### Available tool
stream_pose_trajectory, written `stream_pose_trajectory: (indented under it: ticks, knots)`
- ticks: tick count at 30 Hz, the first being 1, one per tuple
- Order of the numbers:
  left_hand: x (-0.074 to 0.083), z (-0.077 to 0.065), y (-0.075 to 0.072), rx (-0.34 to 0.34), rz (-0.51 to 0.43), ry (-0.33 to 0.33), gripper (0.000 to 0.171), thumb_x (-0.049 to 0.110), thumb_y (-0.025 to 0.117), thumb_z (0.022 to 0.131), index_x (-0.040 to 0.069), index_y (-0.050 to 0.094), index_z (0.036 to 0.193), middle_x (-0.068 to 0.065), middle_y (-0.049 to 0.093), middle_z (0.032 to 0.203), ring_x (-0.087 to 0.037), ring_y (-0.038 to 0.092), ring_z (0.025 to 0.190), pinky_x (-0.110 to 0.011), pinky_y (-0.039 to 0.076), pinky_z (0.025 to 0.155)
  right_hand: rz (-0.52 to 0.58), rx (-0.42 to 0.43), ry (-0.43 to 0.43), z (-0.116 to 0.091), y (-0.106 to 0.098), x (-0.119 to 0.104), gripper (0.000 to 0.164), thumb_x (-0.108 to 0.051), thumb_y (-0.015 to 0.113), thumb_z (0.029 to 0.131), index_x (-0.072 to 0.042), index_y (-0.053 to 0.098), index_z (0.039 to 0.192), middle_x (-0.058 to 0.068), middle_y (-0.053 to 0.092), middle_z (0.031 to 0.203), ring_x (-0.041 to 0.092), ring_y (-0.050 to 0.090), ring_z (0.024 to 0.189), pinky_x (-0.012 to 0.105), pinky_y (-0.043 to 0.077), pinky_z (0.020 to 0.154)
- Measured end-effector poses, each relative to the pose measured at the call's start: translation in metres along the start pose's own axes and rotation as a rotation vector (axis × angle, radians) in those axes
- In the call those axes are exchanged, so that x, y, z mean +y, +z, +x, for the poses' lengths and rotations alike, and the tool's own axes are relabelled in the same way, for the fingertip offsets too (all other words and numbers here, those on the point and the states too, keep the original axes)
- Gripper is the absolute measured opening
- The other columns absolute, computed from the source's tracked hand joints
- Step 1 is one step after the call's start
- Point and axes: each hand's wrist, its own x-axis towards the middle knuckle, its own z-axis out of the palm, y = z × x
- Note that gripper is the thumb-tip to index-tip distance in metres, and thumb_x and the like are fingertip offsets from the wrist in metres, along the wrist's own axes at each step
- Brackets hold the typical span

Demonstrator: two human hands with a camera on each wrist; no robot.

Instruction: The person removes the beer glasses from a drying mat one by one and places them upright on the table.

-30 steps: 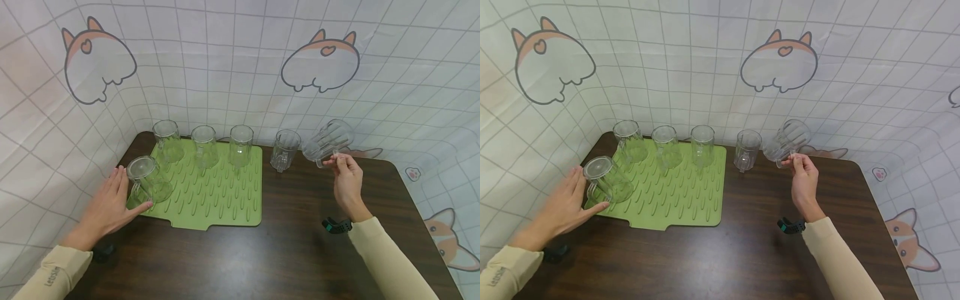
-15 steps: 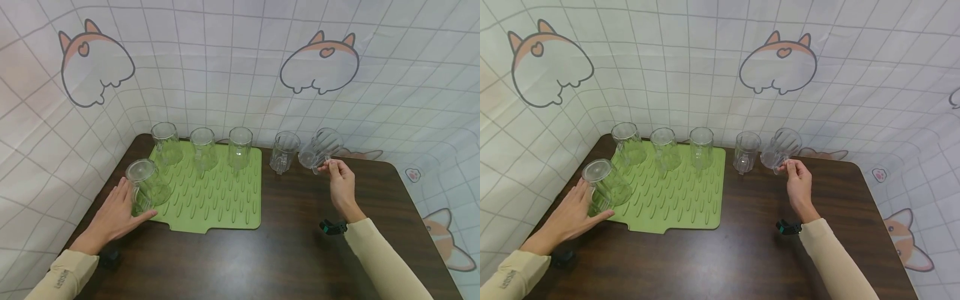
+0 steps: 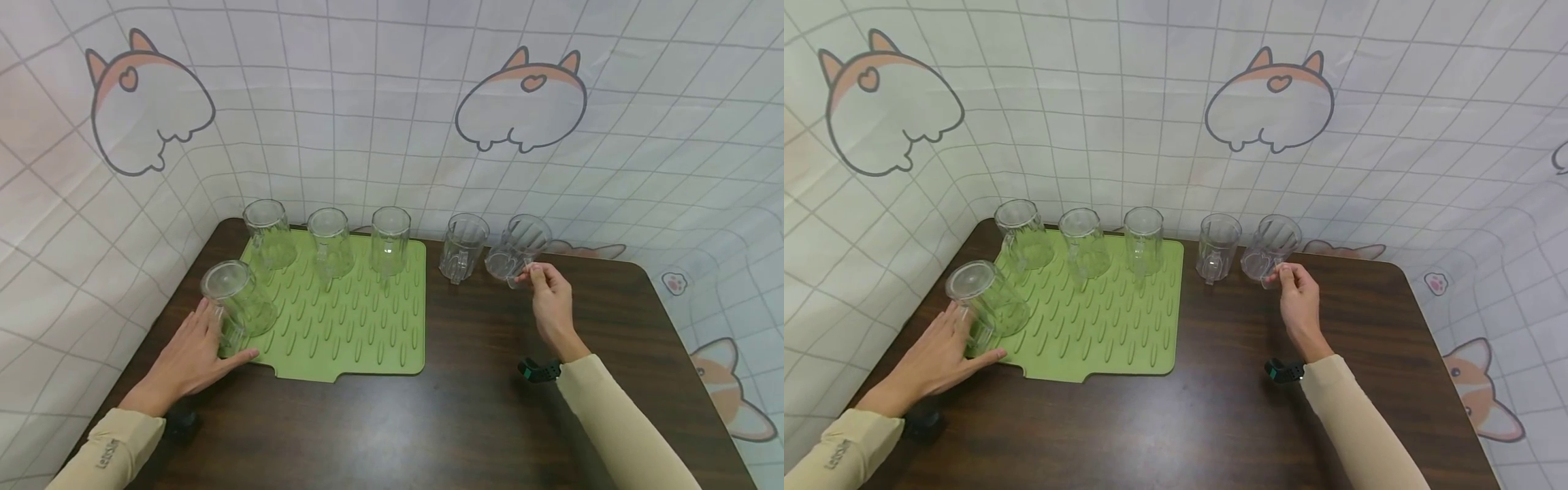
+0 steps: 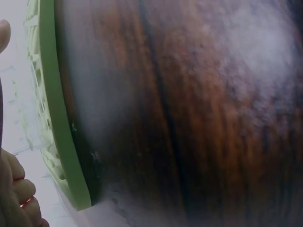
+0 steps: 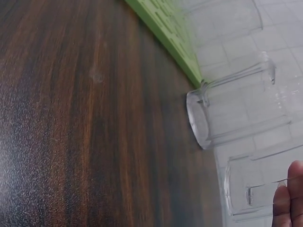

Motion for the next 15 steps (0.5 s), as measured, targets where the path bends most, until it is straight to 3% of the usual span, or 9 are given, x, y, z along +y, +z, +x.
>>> stream_pose_trajectory:
  ticks: [10, 15]
  knots:
    - [0.0014, 0.0003, 0.0031, -0.082, -0.006, -0.03, 0.117, 0.072, 0.057, 0.093, -0.019, 0.02, 0.156, -0.043, 0.013, 0.165, -0.058, 0.014, 0.156, -0.072, 0.02, 0.123, -0.09, -0.015, 0.028, -0.0002, 0.0031, 0.0051, 0.035, -0.027, 0.048, 0.111, 0.006, 0.061, 0.111, -0.01, 0.065, 0.09, 0.005, 0.066, 0.09, 0.021, 0.053, 0.093]
    - [0.0025, 0.0006, 0.0047, -0.088, 0.001, -0.023, 0.116, 0.072, 0.057, 0.094, -0.019, 0.02, 0.157, -0.043, 0.013, 0.164, -0.057, 0.015, 0.156, -0.072, 0.021, 0.122, -0.084, -0.029, 0.041, -0.0001, 0.0056, 0.0074, 0.035, -0.025, 0.048, 0.111, 0.008, 0.06, 0.113, -0.012, 0.064, 0.091, 0.003, 0.065, 0.088, 0.019, 0.053, 0.092]
